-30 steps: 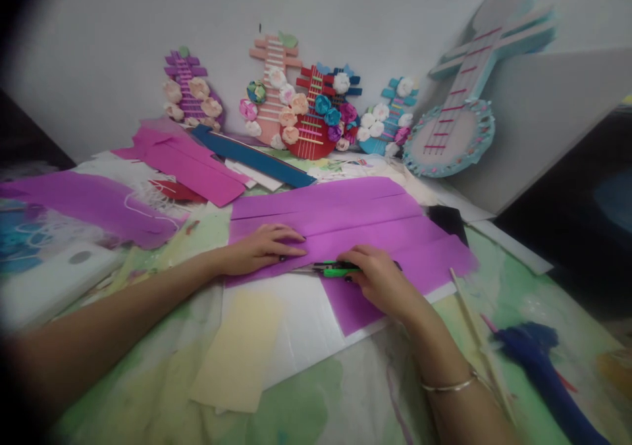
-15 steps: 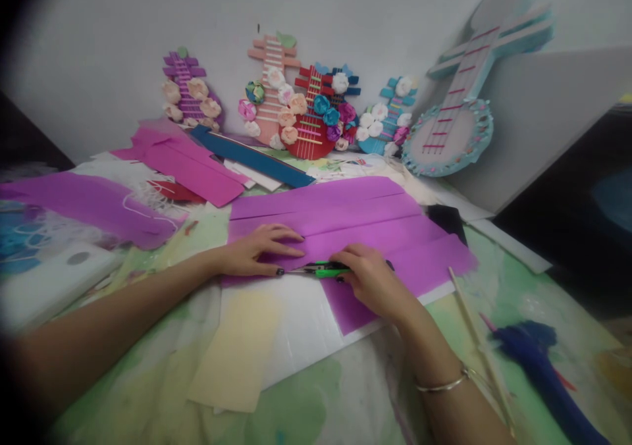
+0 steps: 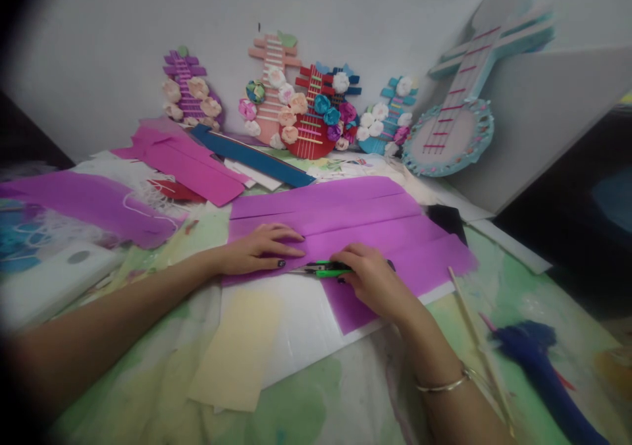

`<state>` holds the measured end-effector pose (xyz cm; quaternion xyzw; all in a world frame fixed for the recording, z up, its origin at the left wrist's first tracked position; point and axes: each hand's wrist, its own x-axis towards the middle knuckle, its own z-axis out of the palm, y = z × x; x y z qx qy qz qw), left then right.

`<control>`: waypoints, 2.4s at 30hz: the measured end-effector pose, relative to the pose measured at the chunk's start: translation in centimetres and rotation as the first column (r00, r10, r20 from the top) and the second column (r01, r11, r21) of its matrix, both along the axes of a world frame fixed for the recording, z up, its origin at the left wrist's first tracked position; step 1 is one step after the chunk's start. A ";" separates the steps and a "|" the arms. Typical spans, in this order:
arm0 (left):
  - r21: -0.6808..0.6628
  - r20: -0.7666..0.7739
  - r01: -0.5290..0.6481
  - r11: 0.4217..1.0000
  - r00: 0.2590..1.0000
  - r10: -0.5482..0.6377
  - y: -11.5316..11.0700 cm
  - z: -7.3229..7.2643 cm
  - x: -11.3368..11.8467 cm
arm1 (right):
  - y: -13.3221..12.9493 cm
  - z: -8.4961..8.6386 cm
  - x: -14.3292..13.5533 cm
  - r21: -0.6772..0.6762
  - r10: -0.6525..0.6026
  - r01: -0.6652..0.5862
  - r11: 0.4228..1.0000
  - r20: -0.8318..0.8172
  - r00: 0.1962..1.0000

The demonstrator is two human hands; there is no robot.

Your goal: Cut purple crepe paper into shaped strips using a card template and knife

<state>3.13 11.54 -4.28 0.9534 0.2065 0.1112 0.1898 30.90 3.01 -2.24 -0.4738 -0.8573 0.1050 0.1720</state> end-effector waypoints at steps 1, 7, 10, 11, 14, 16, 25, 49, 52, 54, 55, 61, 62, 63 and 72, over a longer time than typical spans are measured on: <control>0.001 0.000 -0.003 1.000 1.000 0.003 0.0 0.0 0.0 | 0.0 0.0 0.0 0.004 -0.001 0.001 1.000 -0.003 1.000; -0.023 -0.007 -0.021 0.999 1.000 0.021 0.1 -0.3 0.0 | -0.2 0.1 0.3 -0.001 0.003 -0.003 1.000 -0.014 1.000; -0.023 -0.003 -0.033 0.999 0.999 0.033 0.1 -0.4 0.0 | -0.3 0.2 0.7 -0.010 0.010 -0.010 1.000 -0.014 1.000; -0.023 -0.001 -0.033 0.999 0.999 0.033 0.2 -0.4 0.0 | -0.4 0.2 0.8 -0.010 0.010 -0.010 1.000 -0.012 1.000; -0.018 -0.002 -0.020 1.000 1.000 0.020 0.2 -0.4 0.0 | -0.4 0.3 1.0 -0.020 0.002 -0.002 1.000 -0.006 1.000; -0.014 -0.005 -0.019 1.000 1.000 0.019 0.2 -0.3 0.0 | -0.4 0.3 1.0 -0.032 -0.003 0.003 0.999 -0.003 1.000; -0.003 -0.012 -0.029 1.000 1.000 0.029 0.2 -0.4 0.0 | -0.3 0.1 -0.4 -0.039 0.008 -0.009 0.999 -0.003 1.000; 0.005 -0.007 -0.024 1.000 1.000 0.024 0.2 -0.3 0.1 | -0.7 0.5 -0.7 -0.103 0.007 -0.008 0.995 -0.012 1.000; 0.000 -0.010 -0.025 1.000 1.000 0.025 0.1 -0.2 0.1 | -0.7 0.5 -0.4 -0.099 0.005 -0.007 0.995 -0.022 1.000; -0.007 -0.015 -0.028 1.000 0.999 0.028 0.1 -0.1 0.1 | -0.8 0.5 -0.1 -0.090 0.002 -0.005 0.996 -0.036 0.999; -0.008 -0.017 -0.030 1.000 0.999 0.030 0.0 -0.1 0.1 | -0.8 0.4 0.1 -0.088 0.002 -0.005 0.996 -0.041 0.999; -0.007 -0.002 -0.031 0.999 1.000 0.031 0.0 -0.2 0.1 | -1.0 0.5 0.9 -0.116 0.047 -0.052 0.992 -0.046 0.998; -0.009 0.004 -0.029 1.000 1.000 0.029 0.1 -0.2 0.1 | -1.0 0.6 1.0 -0.118 0.049 -0.055 0.992 -0.051 0.997; -0.013 0.010 -0.027 1.000 1.000 0.027 0.1 -0.3 0.0 | -1.0 0.6 1.2 -0.117 0.045 -0.052 0.992 -0.060 0.997; -0.027 0.062 -0.002 1.000 0.998 0.004 0.1 -0.3 -0.2 | -0.2 0.0 2.8 0.020 -0.189 0.199 0.980 -0.236 0.953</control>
